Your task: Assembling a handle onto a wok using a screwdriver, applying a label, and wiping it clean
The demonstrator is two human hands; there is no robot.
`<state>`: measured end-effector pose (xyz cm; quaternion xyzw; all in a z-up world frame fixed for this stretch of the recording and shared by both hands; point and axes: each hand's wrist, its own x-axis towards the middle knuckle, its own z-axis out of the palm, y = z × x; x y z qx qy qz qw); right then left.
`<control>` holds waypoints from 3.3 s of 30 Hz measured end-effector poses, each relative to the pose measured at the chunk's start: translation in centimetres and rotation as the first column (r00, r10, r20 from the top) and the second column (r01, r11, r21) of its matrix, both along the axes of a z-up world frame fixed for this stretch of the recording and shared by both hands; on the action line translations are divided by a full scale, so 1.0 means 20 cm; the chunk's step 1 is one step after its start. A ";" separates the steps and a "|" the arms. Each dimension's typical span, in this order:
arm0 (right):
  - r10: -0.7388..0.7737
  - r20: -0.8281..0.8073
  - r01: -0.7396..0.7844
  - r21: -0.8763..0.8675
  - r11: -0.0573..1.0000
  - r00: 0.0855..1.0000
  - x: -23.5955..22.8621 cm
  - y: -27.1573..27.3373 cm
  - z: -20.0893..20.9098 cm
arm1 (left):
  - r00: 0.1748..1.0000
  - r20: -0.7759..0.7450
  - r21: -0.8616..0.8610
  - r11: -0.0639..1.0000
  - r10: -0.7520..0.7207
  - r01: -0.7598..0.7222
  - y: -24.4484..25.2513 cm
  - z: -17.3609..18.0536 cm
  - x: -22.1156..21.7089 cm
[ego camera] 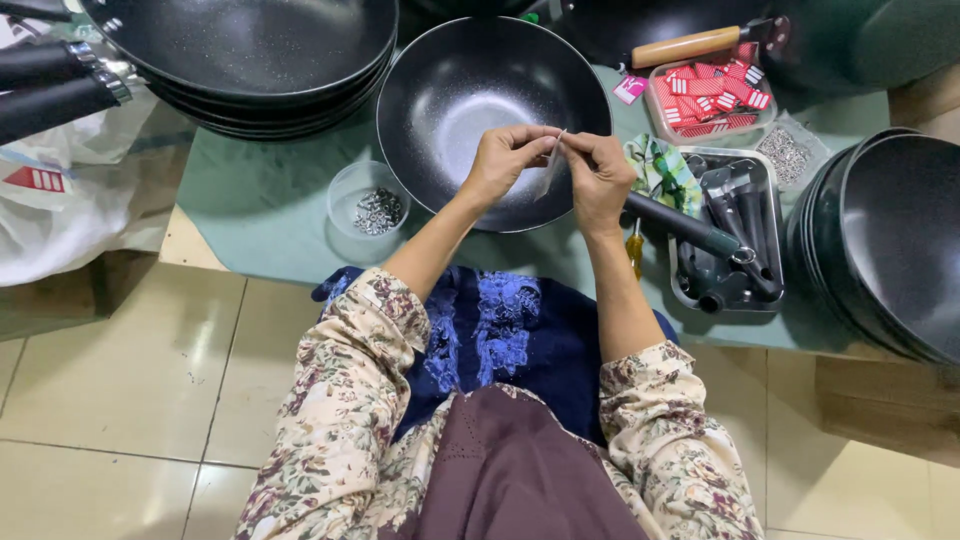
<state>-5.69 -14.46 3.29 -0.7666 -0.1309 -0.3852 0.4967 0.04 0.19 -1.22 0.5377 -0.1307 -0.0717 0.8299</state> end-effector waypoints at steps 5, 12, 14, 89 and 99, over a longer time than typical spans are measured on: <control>0.002 0.075 0.001 -0.042 0.999 0.997 -0.03 0.02 0.03 | 1.000 0.017 0.047 0.999 -0.016 0.015 0.01 -0.06 0.03; -0.008 0.153 0.034 -0.169 0.985 0.988 -0.08 0.02 0.03 | 0.991 0.129 0.170 0.985 -0.041 0.018 0.08 0.10 -0.07; 0.002 0.159 0.027 -0.185 0.982 0.987 -0.10 0.03 0.03 | 0.989 0.141 0.197 0.980 -0.042 0.014 0.09 0.10 -0.08; -0.352 -0.403 0.523 0.488 0.699 0.845 -0.77 -0.97 -0.25 | 0.988 0.140 0.372 0.928 -0.062 0.005 -1.07 -0.01 -0.76; -0.488 -0.365 0.601 0.332 0.727 0.793 -0.72 -1.10 -0.35 | 0.977 0.181 0.436 0.900 -0.114 0.024 -1.14 -0.07 -0.80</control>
